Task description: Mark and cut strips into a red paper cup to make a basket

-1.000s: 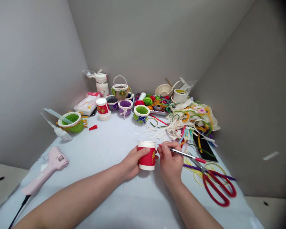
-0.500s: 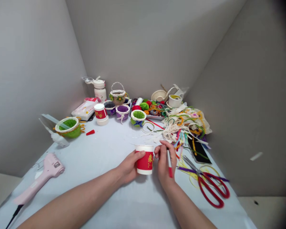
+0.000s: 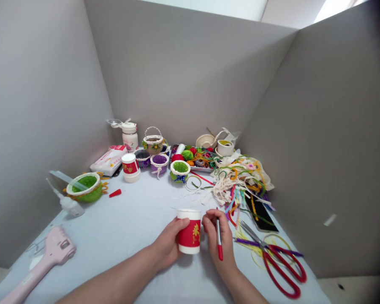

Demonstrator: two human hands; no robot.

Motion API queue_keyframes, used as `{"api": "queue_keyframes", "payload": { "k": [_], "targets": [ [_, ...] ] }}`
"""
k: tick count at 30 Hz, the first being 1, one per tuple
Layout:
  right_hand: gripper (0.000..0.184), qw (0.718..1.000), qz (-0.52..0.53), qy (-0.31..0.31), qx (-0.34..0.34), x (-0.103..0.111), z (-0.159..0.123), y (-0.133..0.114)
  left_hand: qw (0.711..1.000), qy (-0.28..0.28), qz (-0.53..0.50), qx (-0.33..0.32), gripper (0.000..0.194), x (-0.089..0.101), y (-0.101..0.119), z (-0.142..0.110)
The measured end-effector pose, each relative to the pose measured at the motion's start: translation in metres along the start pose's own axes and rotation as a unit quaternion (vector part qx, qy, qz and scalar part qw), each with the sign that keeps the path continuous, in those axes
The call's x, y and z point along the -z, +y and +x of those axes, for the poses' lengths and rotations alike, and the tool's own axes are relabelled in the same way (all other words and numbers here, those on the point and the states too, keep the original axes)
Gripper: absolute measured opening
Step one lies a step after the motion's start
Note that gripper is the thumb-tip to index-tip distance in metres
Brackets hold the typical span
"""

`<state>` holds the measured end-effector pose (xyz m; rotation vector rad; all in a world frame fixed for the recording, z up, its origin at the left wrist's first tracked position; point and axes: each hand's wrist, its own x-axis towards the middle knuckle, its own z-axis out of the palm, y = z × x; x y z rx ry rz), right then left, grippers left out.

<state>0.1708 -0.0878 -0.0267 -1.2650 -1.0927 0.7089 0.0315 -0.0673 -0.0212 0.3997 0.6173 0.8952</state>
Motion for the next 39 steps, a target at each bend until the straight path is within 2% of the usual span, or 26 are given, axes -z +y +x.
{"api": "queue_keyframes", "payload": {
  "k": [10, 16, 21, 25, 30, 32, 35, 37, 39],
  "targets": [
    [0.020, 0.997, 0.022, -0.061, 0.042, 0.011, -0.010, 0.013, 0.992, -0.066, 0.099, -0.048, 0.052, 0.003, -0.004, -0.006],
    [0.023, 0.992, -0.001, -0.115, 0.059, 0.017, -0.011, 0.005, 0.985, -0.015, 0.156, -0.071, 0.055, 0.008, -0.007, -0.004],
    [0.024, 0.990, 0.004, -0.135, 0.037, 0.016, -0.012, 0.005, 0.976, -0.038, 0.186, -0.110, 0.062, 0.011, -0.007, -0.002],
    [0.027, 0.989, 0.028, -0.147, -0.002, 0.015, -0.014, 0.007, 0.967, -0.034, 0.229, -0.111, 0.068, 0.009, -0.003, -0.005],
    [0.024, 0.988, 0.070, -0.133, -0.043, 0.015, -0.014, 0.004, 0.961, -0.046, 0.243, -0.127, 0.078, 0.004, 0.000, -0.007],
    [0.025, 0.977, 0.152, -0.123, -0.085, 0.015, -0.012, 0.002, 0.958, -0.066, 0.240, -0.139, 0.078, 0.006, -0.001, -0.006],
    [0.031, 0.929, 0.304, -0.118, -0.178, 0.016, -0.007, -0.001, 0.957, -0.077, 0.237, -0.150, 0.068, 0.012, -0.004, -0.003],
    [0.036, 0.897, 0.364, -0.108, -0.226, 0.018, -0.002, -0.002, 0.959, -0.081, 0.231, -0.146, 0.060, 0.015, -0.005, -0.002],
    [0.039, 0.880, 0.395, -0.091, -0.247, 0.021, 0.002, -0.003, 0.962, -0.087, 0.220, -0.138, 0.057, 0.015, -0.005, -0.002]
  ]
}}
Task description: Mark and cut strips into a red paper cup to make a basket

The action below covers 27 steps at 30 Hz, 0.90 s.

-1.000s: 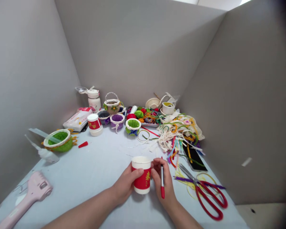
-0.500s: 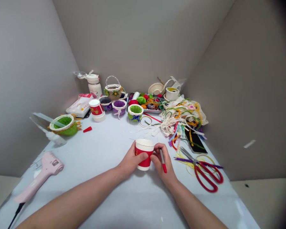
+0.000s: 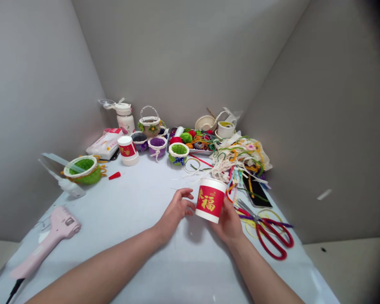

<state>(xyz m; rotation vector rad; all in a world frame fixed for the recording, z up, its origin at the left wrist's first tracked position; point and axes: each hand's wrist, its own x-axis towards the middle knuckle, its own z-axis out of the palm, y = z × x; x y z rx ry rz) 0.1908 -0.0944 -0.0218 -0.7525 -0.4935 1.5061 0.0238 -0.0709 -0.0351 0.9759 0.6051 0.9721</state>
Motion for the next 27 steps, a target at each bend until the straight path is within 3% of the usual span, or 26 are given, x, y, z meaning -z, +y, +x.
{"api": "queue_keyframes", "payload": {
  "k": [9, 12, 20, 24, 27],
  "targets": [
    [0.044, 0.999, 0.027, 0.003, -0.040, 0.011, 0.003, -0.005, 1.000, -0.001, -0.011, 0.007, 0.055, -0.002, 0.003, 0.000],
    [0.053, 0.996, 0.045, -0.031, -0.068, 0.015, 0.005, -0.008, 1.000, -0.003, -0.005, 0.009, 0.054, -0.002, 0.003, 0.000],
    [0.060, 0.998, 0.006, -0.048, -0.036, 0.013, 0.006, -0.014, 1.000, -0.005, -0.001, 0.025, 0.052, -0.003, 0.004, 0.000],
    [0.041, 0.995, -0.099, 0.002, 0.033, 0.015, 0.006, -0.006, 1.000, 0.004, 0.009, 0.026, 0.053, -0.003, 0.003, 0.001],
    [0.028, 0.964, -0.227, 0.008, 0.141, 0.018, 0.006, 0.001, 0.999, 0.020, 0.041, -0.003, 0.067, -0.003, 0.001, 0.002]
  ]
}}
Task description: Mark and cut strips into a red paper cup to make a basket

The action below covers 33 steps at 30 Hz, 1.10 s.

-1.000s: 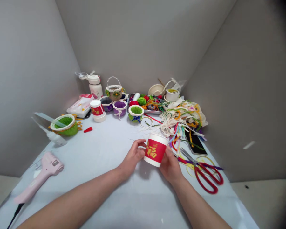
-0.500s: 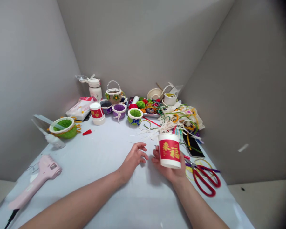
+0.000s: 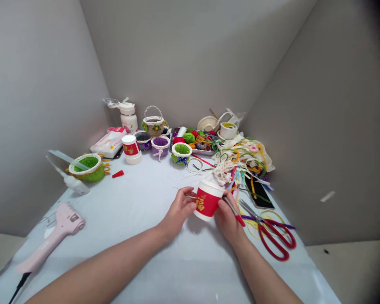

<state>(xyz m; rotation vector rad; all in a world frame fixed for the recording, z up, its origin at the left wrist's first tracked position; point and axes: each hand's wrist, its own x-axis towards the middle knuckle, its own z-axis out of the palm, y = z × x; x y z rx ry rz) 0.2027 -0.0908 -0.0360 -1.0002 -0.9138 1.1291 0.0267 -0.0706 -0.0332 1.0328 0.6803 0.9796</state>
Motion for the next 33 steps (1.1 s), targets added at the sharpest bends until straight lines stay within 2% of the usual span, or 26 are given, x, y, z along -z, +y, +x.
{"api": "queue_keyframes", "payload": {
  "k": [2, 5, 10, 15, 18, 23, 28, 33],
  "targets": [
    [0.026, 0.995, -0.081, -0.009, 0.051, 0.001, -0.002, 0.003, 1.000, 0.002, 0.017, -0.021, 0.080, -0.001, -0.002, 0.000],
    [0.028, 0.982, -0.166, -0.021, 0.085, 0.001, -0.005, 0.004, 0.999, -0.011, 0.027, -0.036, 0.090, -0.003, -0.002, -0.001],
    [0.031, 0.967, -0.230, -0.047, 0.103, -0.007, -0.012, 0.002, 0.999, -0.010, 0.037, -0.010, 0.084, -0.008, 0.004, -0.002],
    [0.027, 0.972, -0.211, -0.044, 0.090, -0.014, -0.013, -0.004, 1.000, 0.014, 0.016, 0.010, 0.076, -0.010, 0.011, 0.000],
    [0.017, 0.983, -0.163, 0.005, 0.078, -0.014, -0.011, -0.005, 0.999, 0.013, -0.015, 0.042, 0.067, -0.009, 0.011, -0.001],
    [0.030, 0.995, -0.063, 0.046, 0.069, -0.007, -0.007, 0.000, 0.993, 0.019, -0.068, 0.091, 0.058, -0.010, 0.012, -0.001],
    [0.023, 0.994, -0.055, 0.090, 0.040, -0.005, -0.004, -0.002, 0.986, 0.031, -0.107, 0.122, 0.052, -0.010, 0.013, 0.001],
    [0.030, 0.994, -0.045, 0.091, 0.037, -0.010, -0.004, -0.009, 0.984, 0.027, -0.120, 0.127, 0.053, -0.010, 0.013, 0.002]
  ]
}}
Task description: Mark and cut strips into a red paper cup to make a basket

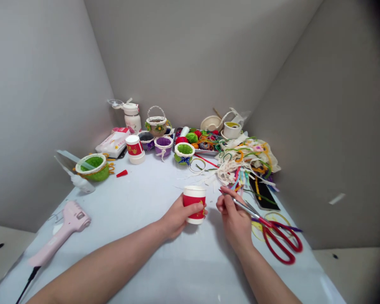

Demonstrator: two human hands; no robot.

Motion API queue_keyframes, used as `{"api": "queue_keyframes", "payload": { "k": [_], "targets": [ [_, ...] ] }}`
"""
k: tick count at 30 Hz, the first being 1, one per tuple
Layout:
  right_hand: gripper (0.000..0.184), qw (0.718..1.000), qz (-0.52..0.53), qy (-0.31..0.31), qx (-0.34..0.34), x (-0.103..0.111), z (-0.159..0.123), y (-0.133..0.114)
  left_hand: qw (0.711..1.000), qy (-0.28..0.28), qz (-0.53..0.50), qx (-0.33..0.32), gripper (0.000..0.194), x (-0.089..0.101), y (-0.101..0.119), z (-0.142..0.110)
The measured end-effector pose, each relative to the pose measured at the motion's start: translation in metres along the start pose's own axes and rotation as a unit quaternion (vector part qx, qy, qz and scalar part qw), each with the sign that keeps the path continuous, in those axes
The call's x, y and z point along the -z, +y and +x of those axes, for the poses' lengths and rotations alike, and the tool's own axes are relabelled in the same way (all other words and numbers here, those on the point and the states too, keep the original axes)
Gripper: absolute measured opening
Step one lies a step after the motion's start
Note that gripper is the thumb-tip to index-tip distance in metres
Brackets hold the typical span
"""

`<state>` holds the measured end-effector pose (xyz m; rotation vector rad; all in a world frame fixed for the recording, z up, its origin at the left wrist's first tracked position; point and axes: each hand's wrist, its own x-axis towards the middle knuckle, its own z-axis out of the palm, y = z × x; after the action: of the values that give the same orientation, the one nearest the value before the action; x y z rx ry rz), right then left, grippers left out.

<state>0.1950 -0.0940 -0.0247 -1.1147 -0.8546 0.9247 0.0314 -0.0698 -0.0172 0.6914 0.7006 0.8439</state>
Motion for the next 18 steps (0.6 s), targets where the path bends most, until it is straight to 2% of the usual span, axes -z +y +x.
{"api": "queue_keyframes", "payload": {
  "k": [4, 7, 12, 18],
  "targets": [
    [0.026, 1.000, -0.010, 0.009, 0.027, -0.006, 0.002, -0.009, 1.000, 0.003, 0.004, 0.018, 0.055, -0.006, 0.005, -0.001],
    [0.021, 0.999, 0.017, 0.012, 0.040, -0.015, 0.006, -0.021, 0.999, -0.016, 0.009, 0.026, 0.055, -0.015, 0.011, 0.001],
    [0.019, 0.995, 0.036, 0.033, 0.085, -0.032, 0.013, -0.032, 0.998, -0.054, -0.015, -0.004, 0.053, -0.028, 0.016, 0.010],
    [0.017, 0.991, -0.003, 0.055, 0.119, -0.037, 0.021, -0.022, 0.998, -0.012, -0.053, -0.020, 0.053, -0.027, 0.007, 0.016]
  ]
}}
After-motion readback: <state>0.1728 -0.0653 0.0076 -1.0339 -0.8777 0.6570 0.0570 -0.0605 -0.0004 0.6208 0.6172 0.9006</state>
